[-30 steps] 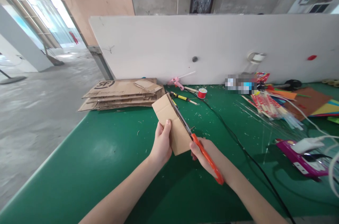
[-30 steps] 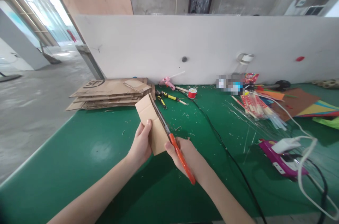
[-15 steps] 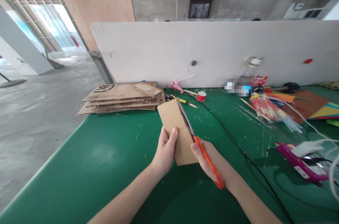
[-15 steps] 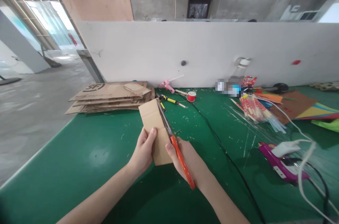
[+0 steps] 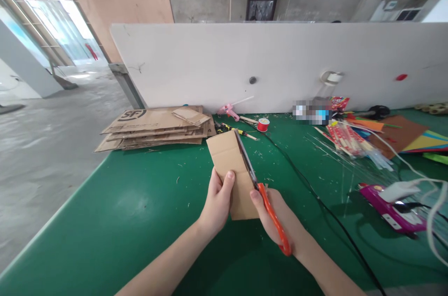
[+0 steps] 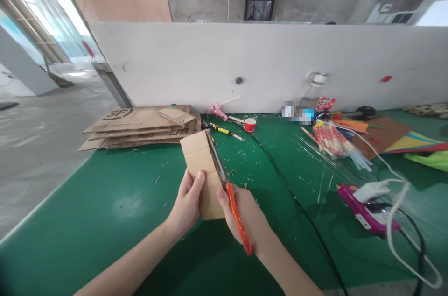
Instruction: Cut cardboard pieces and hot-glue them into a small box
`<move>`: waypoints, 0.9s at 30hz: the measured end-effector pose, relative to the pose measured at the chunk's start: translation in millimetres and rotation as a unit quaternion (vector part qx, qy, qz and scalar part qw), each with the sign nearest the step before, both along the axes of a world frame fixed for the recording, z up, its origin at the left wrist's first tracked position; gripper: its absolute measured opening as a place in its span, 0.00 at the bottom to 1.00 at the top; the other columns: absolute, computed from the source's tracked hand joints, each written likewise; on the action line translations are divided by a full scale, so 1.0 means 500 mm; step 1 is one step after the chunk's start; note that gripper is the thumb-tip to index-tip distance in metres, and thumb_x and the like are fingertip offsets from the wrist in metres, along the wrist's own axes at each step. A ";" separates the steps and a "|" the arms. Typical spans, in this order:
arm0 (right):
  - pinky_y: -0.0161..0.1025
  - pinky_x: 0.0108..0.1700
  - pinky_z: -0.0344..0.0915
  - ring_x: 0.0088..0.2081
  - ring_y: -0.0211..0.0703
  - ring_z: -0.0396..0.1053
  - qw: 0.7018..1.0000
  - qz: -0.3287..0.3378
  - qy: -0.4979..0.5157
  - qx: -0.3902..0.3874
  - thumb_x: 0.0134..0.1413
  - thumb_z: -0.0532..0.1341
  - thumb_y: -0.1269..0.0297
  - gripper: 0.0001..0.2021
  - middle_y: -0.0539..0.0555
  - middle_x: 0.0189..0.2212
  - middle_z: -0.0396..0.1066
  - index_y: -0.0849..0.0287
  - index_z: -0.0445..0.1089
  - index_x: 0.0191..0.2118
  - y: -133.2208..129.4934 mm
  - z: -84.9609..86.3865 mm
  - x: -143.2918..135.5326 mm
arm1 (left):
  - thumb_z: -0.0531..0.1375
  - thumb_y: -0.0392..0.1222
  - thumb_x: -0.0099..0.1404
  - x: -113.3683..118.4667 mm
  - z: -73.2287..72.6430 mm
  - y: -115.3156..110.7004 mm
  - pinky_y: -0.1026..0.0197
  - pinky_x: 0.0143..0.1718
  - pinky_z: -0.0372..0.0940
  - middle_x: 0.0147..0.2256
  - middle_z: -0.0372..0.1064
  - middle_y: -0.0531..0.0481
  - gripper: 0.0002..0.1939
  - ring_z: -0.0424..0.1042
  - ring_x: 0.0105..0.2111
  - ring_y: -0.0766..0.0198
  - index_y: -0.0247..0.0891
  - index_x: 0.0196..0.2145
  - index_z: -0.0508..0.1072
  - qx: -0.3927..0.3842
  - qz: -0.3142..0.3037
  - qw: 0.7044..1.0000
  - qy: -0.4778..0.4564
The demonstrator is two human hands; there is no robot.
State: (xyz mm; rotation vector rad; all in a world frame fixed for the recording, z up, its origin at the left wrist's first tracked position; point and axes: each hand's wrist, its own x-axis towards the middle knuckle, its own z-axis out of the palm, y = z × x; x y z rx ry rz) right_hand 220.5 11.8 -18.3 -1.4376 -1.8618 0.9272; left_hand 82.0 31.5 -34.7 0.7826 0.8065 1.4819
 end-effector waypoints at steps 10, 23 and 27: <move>0.35 0.26 0.60 0.25 0.43 0.68 0.999 -0.015 0.030 -0.032 0.64 0.47 0.45 0.24 0.54 0.23 0.69 0.58 0.67 0.30 -0.006 -0.011 -0.003 | 0.62 0.49 0.63 -0.002 -0.006 0.005 0.55 0.52 0.64 0.49 0.72 0.47 0.16 0.70 0.51 0.57 0.42 0.45 0.67 -0.013 -0.015 1.000 -0.001; 0.43 0.43 0.68 0.38 0.50 0.73 0.995 0.038 0.059 -0.068 0.63 0.44 0.42 0.29 0.60 0.36 0.76 0.61 0.73 0.42 0.049 0.033 -0.008 | 0.63 0.50 0.61 -0.022 -0.022 0.022 0.53 0.50 0.66 0.47 0.73 0.45 0.18 0.73 0.47 0.56 0.41 0.45 0.68 -0.020 -0.037 0.999 0.009; 0.41 0.40 0.67 0.39 0.51 0.72 0.997 -0.007 0.045 -0.061 0.63 0.46 0.42 0.27 0.60 0.34 0.75 0.60 0.72 0.39 0.053 0.019 -0.018 | 0.64 0.50 0.61 -0.017 -0.029 0.022 0.55 0.48 0.67 0.47 0.73 0.44 0.19 0.73 0.45 0.56 0.40 0.46 0.68 -0.023 -0.043 0.999 0.011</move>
